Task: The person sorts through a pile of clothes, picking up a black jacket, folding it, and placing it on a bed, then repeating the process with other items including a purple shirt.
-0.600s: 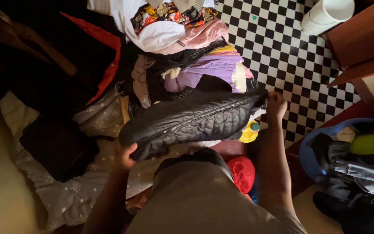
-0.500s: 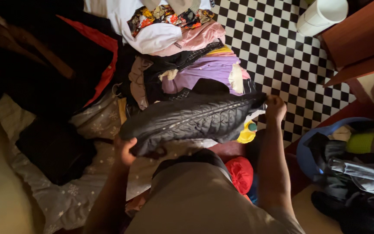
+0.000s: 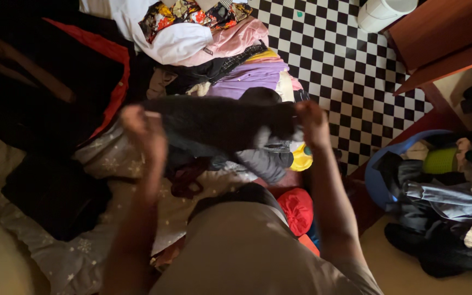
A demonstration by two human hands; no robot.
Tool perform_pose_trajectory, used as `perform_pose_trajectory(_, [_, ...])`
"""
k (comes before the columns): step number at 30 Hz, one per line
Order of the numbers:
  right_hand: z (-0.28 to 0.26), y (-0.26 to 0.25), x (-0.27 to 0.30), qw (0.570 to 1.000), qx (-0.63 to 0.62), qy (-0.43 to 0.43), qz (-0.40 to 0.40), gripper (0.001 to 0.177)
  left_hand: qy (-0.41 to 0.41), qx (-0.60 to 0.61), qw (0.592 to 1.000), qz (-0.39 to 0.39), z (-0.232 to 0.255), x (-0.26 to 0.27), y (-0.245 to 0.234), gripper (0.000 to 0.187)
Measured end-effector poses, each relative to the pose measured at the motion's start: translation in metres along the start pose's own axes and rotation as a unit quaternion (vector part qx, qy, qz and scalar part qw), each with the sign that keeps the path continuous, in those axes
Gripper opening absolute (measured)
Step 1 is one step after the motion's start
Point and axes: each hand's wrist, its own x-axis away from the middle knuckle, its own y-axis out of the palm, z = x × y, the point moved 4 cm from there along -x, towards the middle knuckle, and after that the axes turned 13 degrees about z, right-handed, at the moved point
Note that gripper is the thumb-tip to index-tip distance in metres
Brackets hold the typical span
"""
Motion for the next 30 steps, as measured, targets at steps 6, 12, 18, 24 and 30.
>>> perform_pose_trajectory(6, [-0.057,0.102,0.061,0.99,-0.098,0.081,-0.055,0.008,0.117,0.15,0.966,-0.175,0.146,0.163,0.024,0.096])
perform_pose_trajectory(12, [-0.069,0.132,0.148,0.95,-0.103,0.039,-0.294,0.017,-0.14,0.322,0.9,-0.258,0.089,0.175,0.065,0.033])
perform_pose_trajectory(18, [-0.02,0.032,0.075,0.977,-0.097,-0.154,-0.112,0.015,-0.438,0.561,0.643,-0.281,0.053,0.136,0.071,0.029])
perform_pose_trajectory(24, [0.041,0.029,0.076,0.891,0.122,-0.413,-0.146,0.084,-0.402,0.571,0.622,-0.353,0.117,0.077,0.046,0.025])
perform_pose_trajectory(30, [0.148,-0.006,0.076,0.964,-0.003,-0.15,-0.219,0.05,-0.218,0.427,0.789,-0.384,0.081,0.071,0.041,0.022])
